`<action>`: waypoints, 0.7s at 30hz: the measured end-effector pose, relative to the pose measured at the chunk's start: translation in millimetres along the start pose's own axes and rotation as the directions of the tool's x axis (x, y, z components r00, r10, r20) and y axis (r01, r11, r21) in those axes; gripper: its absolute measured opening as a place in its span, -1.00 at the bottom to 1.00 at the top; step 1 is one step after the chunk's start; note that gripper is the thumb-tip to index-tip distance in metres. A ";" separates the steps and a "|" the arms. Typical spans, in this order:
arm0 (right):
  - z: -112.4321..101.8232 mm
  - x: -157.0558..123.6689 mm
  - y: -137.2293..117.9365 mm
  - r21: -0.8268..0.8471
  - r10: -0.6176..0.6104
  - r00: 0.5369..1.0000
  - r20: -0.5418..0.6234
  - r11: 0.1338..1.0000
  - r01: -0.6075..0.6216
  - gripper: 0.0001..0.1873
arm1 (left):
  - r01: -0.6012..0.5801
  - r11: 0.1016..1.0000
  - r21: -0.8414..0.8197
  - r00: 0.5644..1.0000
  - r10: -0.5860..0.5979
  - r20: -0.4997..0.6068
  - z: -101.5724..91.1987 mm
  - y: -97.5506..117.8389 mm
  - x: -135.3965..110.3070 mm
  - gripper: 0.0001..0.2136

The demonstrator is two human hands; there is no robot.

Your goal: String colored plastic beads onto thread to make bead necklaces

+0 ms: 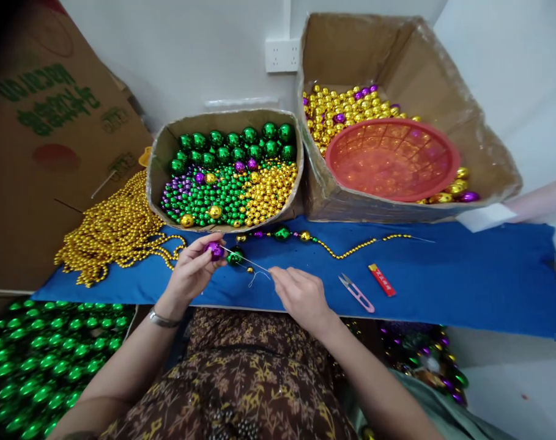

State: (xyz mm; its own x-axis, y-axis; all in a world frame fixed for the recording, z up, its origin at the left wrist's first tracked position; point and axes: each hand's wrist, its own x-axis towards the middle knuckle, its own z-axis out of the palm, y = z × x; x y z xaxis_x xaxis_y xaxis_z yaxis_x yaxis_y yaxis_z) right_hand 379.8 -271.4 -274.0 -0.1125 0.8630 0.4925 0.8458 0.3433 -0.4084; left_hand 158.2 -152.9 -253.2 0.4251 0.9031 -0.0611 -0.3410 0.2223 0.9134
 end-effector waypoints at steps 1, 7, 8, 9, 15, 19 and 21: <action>0.4 0.4 0.4 -0.008 -0.006 1.000 0.005 1.000 0.006 -0.72 | 0.001 1.000 0.001 1.000 -0.001 0.002 0.9 -0.8 -0.4 -0.65; -0.2 -2.4 7.4 -0.064 -0.026 0.999 0.046 0.998 0.028 -0.72 | -0.057 0.997 0.049 0.998 0.057 -0.001 -2.5 0.6 -0.6 -0.70; -1.1 -2.7 8.5 -0.079 -0.032 0.998 0.050 0.996 0.036 -0.73 | -0.071 0.994 0.083 0.997 0.071 -0.001 -4.0 1.5 -0.4 -0.71; -1.8 -2.7 9.3 -0.094 -0.039 0.998 0.055 0.995 0.044 -0.73 | -0.084 0.989 0.125 0.996 0.085 0.002 -5.3 2.2 -0.3 -0.71; 3.2 0.6 4.6 -0.186 -0.091 0.993 0.073 0.977 0.103 -0.74 | -0.099 0.938 0.332 0.992 0.069 0.101 -0.9 -3.0 -1.9 -0.65; 12.2 0.6 1.4 -0.060 -0.051 0.997 0.065 0.997 0.054 -0.75 | 0.012 0.981 0.195 0.996 -0.030 0.088 11.8 -13.8 -3.1 -0.63; 15.5 0.1 1.3 0.049 -0.018 0.997 0.074 0.999 0.014 -0.75 | 0.077 0.994 0.078 0.995 -0.082 0.058 16.7 -18.0 -3.4 -0.60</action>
State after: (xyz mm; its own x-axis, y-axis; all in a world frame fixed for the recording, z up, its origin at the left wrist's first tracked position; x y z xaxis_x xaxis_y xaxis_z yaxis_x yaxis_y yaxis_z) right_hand 372.9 -265.1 -286.4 -0.1655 0.8819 0.4415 0.8176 0.3730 -0.4387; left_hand 176.9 -166.1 -262.7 0.4997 0.8589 -0.1117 -0.2411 0.2619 0.9345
